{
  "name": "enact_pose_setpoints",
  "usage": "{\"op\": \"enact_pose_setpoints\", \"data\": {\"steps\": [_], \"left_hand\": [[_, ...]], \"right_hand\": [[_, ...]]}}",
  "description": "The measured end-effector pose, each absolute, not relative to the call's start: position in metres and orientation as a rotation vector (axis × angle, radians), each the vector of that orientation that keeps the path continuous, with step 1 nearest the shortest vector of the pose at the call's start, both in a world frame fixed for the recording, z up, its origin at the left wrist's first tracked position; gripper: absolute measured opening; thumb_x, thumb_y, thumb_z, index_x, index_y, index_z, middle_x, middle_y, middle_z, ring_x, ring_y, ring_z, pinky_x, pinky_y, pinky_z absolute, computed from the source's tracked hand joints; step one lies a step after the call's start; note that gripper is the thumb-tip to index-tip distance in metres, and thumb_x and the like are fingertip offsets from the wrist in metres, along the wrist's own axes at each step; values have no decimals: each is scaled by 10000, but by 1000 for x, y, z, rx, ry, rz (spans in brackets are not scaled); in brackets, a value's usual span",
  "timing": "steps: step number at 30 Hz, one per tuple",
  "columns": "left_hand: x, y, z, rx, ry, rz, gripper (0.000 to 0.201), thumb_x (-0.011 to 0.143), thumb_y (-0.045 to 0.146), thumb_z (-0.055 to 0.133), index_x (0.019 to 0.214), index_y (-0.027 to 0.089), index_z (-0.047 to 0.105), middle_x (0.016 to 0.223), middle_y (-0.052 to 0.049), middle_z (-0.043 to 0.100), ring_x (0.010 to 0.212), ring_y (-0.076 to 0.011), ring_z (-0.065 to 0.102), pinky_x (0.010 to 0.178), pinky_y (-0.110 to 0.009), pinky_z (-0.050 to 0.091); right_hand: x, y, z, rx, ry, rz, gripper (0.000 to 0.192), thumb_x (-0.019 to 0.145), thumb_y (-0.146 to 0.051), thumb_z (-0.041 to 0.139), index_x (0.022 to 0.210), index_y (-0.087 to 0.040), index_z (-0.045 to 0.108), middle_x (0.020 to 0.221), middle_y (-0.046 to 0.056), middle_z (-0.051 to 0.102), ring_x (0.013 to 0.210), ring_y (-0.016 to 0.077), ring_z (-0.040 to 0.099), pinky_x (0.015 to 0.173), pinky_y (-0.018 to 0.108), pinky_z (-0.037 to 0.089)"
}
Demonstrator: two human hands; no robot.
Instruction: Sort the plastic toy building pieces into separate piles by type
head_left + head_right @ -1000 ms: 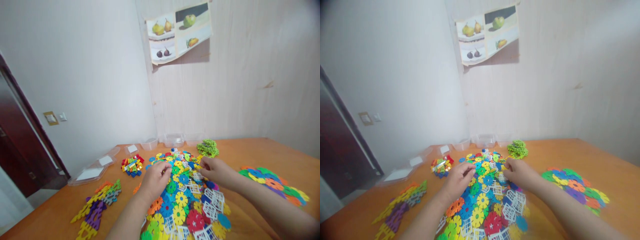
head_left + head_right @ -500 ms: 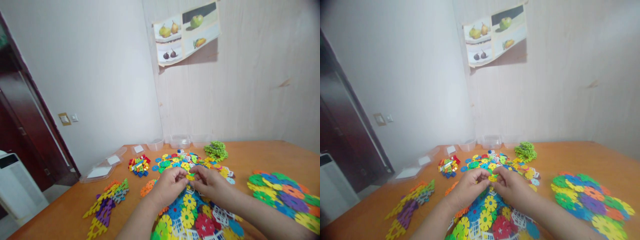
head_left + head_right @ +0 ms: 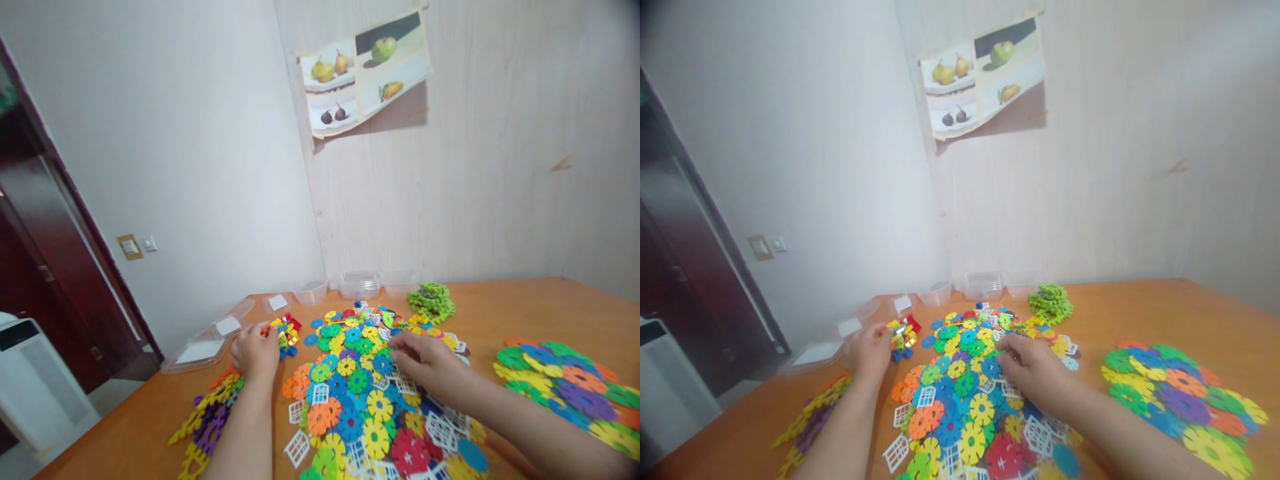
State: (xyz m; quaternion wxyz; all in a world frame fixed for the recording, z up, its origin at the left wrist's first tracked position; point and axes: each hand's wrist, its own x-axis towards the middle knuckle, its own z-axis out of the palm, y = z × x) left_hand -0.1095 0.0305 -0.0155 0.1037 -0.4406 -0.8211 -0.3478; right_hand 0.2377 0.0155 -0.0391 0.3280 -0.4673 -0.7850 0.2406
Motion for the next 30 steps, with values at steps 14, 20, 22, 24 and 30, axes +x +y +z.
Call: {"op": "enact_pose_setpoints", "data": {"steps": [14,20,22,24,30], "left_hand": [[-110,37,-28,-1189,-2464,-985,341,857,470,504,1072,331,728,1253,-70,619,1157,-330,494,929,-463,410],[-98,35,-21,-1233,-2401,-959,358,880,444,457,1080,296,714,1225,-90,620,1146,-336,494,923,-481,416],[-96,35,-20,-1289,-2367,-948,367,884,426,445,1096,281,707,1207,-103,625,1136,-340,501,921,-489,417],[-96,36,-20,-1328,-2361,-931,367,876,405,453,1104,266,705,1186,-116,633,1115,-347,514,908,-495,423],[-94,38,-21,-1337,-2340,-956,355,867,384,465,1096,254,704,1150,-131,641,1094,-362,531,887,-504,434]], "right_hand": [[243,23,-40,-1243,-1922,601,262,874,-402,498,947,-224,676,741,-3,676,682,164,599,605,261,427],[265,41,-35,-1316,-1624,642,291,843,-425,496,941,-201,653,651,-16,591,608,152,554,539,250,407],[275,48,-34,-1388,-1542,606,283,823,-402,490,935,-194,646,624,-20,574,581,151,543,522,251,393],[285,53,-34,-1482,-1544,555,263,808,-367,477,919,-189,634,633,-17,583,574,148,537,518,247,383],[294,57,-42,-1659,-1763,441,125,763,-274,542,787,-189,631,674,15,627,625,155,547,563,251,334]]}}
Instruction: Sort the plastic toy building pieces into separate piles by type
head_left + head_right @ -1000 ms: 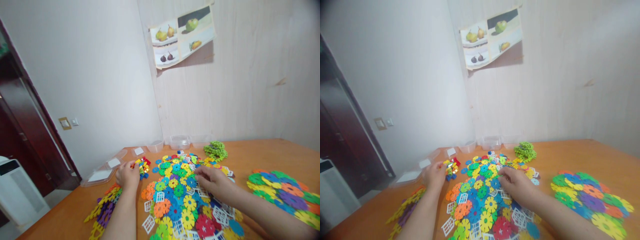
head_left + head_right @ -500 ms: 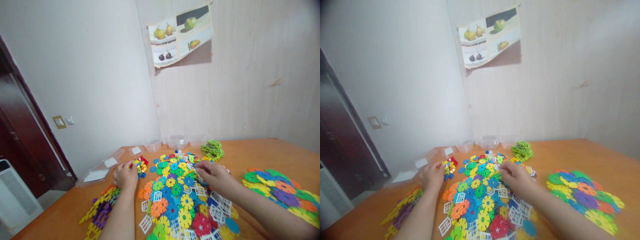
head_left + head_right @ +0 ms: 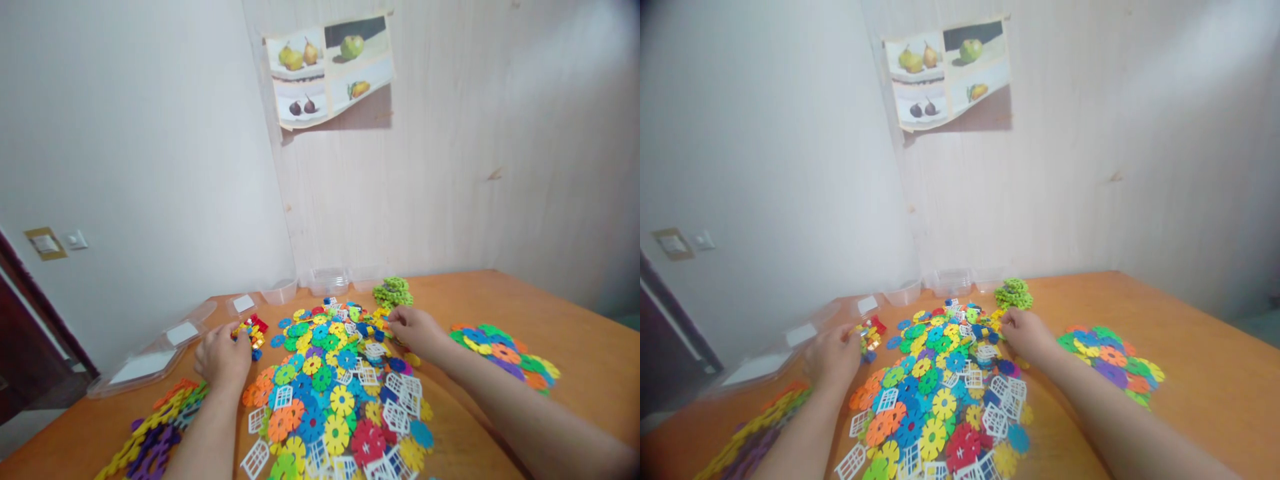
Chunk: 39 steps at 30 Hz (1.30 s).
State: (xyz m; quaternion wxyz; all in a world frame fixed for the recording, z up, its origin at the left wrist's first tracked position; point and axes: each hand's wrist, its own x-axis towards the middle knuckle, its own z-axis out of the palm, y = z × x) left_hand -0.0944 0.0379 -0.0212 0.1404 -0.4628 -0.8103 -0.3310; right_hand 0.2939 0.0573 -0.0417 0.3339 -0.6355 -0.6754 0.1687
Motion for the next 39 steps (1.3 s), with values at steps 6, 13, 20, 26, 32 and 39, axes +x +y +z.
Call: {"op": "enact_pose_setpoints", "data": {"steps": [6,13,20,26,32,39], "left_hand": [[-79,43,-24,-1604,-2049,-1038,297,884,361,468,999,226,705,1123,-82,663,1105,-272,554,1009,-410,389],[-31,27,-17,-2065,-1743,-1224,261,906,357,479,974,215,687,1034,-61,683,1044,-235,599,965,-363,435],[11,-3,-10,-2594,-1577,-1291,294,885,315,560,1157,253,654,1119,-65,676,1010,-205,623,907,-332,482],[27,-19,-9,-2779,-1470,-1303,359,844,338,648,1198,281,632,1107,-38,691,982,-196,628,897,-320,485],[31,-22,-3,-2763,-1433,-1289,191,876,267,590,1044,259,681,968,-30,699,913,-178,629,838,-286,479],[-6,7,-11,-2394,-1734,-1396,266,856,273,565,1102,232,656,1049,-56,705,957,-192,648,870,-312,484]], "right_hand": [[279,44,-42,-1719,-1989,271,279,839,-399,547,1001,-214,679,1007,101,668,857,222,605,661,282,338],[276,46,-44,-1780,-1980,279,227,838,-400,567,854,-199,670,880,75,680,771,195,603,595,263,305],[252,33,-33,-1382,-1712,835,379,840,-552,528,689,-204,533,541,-46,456,515,114,427,490,239,278],[218,0,-16,-1098,-1602,1360,421,791,-596,589,673,-205,489,506,-80,394,434,73,325,431,221,235],[208,-5,-19,-1058,-1533,1475,456,759,-640,604,722,-198,498,534,-86,426,417,46,287,417,196,212],[218,7,-31,-1161,-1588,1311,400,804,-612,555,847,-214,562,552,-74,465,415,68,370,397,192,272]]}}
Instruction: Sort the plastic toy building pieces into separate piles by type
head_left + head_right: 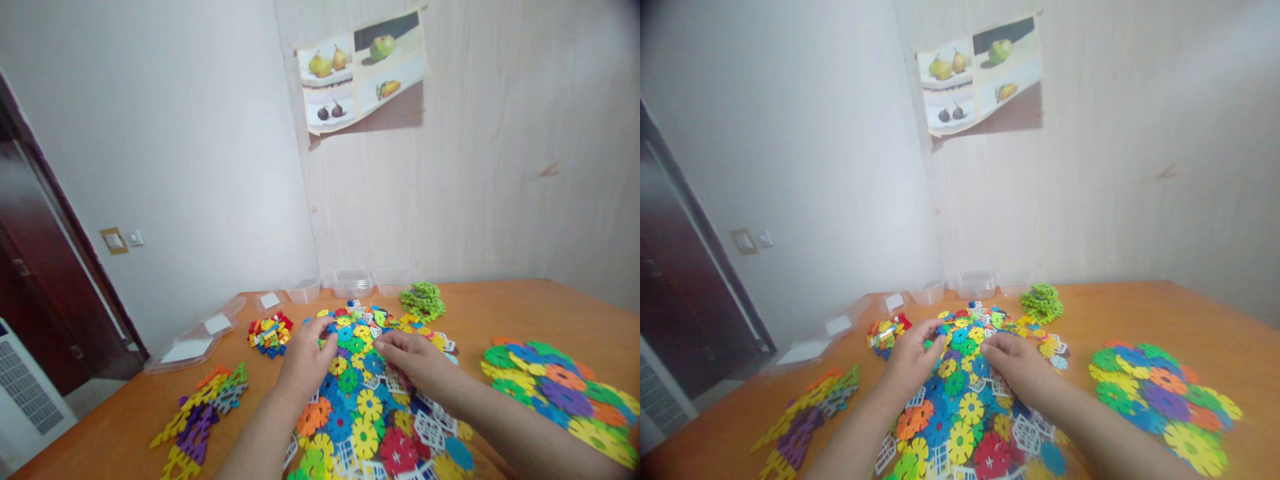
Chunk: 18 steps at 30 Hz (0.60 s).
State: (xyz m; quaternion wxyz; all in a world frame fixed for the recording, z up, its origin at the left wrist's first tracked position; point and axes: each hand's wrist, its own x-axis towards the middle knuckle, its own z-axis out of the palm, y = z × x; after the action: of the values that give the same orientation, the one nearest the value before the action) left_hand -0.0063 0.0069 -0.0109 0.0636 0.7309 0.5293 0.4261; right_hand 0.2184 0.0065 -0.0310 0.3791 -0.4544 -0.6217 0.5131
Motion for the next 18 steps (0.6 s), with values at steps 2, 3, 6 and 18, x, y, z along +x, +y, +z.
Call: {"op": "enact_pose_setpoints", "data": {"steps": [2,3,6,18], "left_hand": [[-30,19,-14,2039,1788,1350,257,847,314,572,1070,204,637,994,-64,715,907,-197,663,812,-312,498],[-43,25,-15,1983,1892,1364,240,846,334,568,1031,197,636,966,-65,717,892,-200,665,793,-310,498],[-80,37,-20,1896,2108,1269,199,844,321,543,949,193,653,924,-66,731,852,-203,675,743,-300,485],[-129,54,-48,1689,2415,932,244,776,291,599,971,174,688,923,-96,729,849,-242,679,671,-298,445]], "right_hand": [[223,12,-35,-1197,-1578,1264,381,812,-595,545,855,-218,578,553,-72,475,404,72,388,386,194,288],[225,15,-37,-1204,-1567,1254,372,815,-586,541,865,-220,584,562,-70,489,397,73,393,381,196,299],[232,23,-41,-1210,-1542,1235,346,825,-560,544,867,-219,582,587,-64,518,391,65,398,379,193,305],[245,36,-40,-1213,-1499,1133,330,818,-533,559,759,-210,523,530,-74,455,411,71,391,388,196,272]]}}
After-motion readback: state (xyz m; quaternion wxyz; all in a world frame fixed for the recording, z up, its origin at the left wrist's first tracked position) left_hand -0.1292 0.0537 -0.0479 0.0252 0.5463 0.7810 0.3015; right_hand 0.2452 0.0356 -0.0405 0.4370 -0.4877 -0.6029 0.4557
